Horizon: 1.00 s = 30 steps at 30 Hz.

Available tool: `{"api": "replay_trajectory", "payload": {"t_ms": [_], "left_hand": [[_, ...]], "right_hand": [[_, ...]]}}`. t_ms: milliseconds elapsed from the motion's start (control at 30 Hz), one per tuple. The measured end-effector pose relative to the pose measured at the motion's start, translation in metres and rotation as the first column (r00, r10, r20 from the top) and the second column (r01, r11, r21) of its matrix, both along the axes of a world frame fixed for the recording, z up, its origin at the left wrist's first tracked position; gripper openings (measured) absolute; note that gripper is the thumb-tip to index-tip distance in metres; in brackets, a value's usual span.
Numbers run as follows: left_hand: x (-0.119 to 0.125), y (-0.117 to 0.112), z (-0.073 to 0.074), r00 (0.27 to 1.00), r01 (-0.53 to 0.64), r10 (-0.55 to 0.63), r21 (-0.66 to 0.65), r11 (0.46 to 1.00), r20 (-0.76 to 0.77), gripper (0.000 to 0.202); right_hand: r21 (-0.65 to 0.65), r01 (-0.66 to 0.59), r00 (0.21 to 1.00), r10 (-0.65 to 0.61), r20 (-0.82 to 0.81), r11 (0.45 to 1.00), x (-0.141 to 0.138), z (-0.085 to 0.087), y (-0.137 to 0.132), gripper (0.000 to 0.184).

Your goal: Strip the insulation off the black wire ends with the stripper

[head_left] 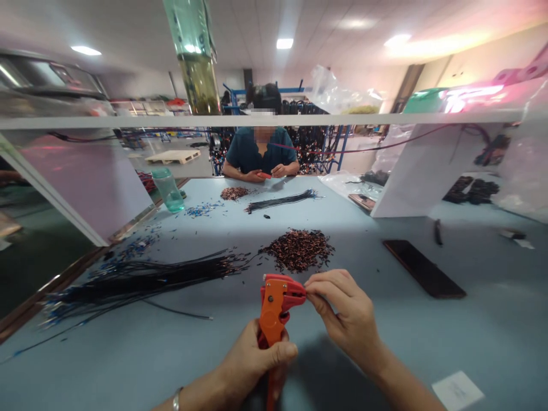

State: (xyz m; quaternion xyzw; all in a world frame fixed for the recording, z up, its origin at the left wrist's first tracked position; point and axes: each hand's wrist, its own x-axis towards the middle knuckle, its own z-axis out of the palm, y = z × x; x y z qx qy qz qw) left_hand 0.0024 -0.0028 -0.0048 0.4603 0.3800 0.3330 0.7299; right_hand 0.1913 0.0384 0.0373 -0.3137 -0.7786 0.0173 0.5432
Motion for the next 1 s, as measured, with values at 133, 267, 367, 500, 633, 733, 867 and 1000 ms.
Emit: {"api": "replay_trajectory", "payload": {"t_ms": [133, 267, 367, 500, 633, 733, 867, 1000], "left_hand": [[0.004, -0.001, -0.007, 0.998, -0.052, 0.052, 0.013, 0.999, -0.025, 0.053], [0.005, -0.002, -0.010, 0.993, -0.113, 0.113, 0.014, 0.994, -0.023, 0.054], [0.006, -0.002, -0.008, 0.988, -0.146, 0.147, 0.018, 0.989, -0.039, 0.055], [0.006, 0.000, -0.004, 0.987, -0.150, 0.153, 0.053, 0.987, -0.052, 0.055], [0.004, 0.001, 0.002, 0.985, -0.167, 0.168, 0.028, 0.986, -0.029, 0.053], [-0.002, 0.005, 0.011, 0.947, -0.320, 0.320, -0.031, 0.947, 0.006, 0.049], [-0.010, 0.012, 0.021, 0.915, -0.396, 0.399, -0.064, 0.916, 0.053, 0.041], [-0.009, 0.011, 0.019, 0.962, -0.267, 0.267, -0.014, 0.964, 0.055, 0.039]], "right_hand": [[-0.030, 0.011, 0.999, -0.012, -0.047, 1.000, -0.004, -0.004, -0.002, 0.015], [-0.033, 0.012, 0.997, -0.015, -0.079, 0.999, -0.007, -0.006, -0.003, 0.014], [-0.026, 0.018, 0.996, -0.020, -0.084, 1.000, -0.008, -0.007, -0.003, 0.015], [-0.037, 0.030, 0.995, -0.034, -0.093, 0.999, -0.010, -0.010, -0.001, 0.014], [-0.071, 0.063, 0.993, -0.070, -0.092, 0.995, -0.005, -0.013, 0.002, 0.012], [-0.128, 0.128, 0.981, -0.145, -0.131, 0.984, 0.003, -0.016, 0.007, 0.011], [-0.199, 0.134, 0.967, -0.172, -0.189, 0.971, 0.009, -0.019, 0.012, 0.011], [-0.185, 0.105, 0.972, -0.140, -0.188, 0.977, 0.005, -0.019, 0.012, 0.011]]}}
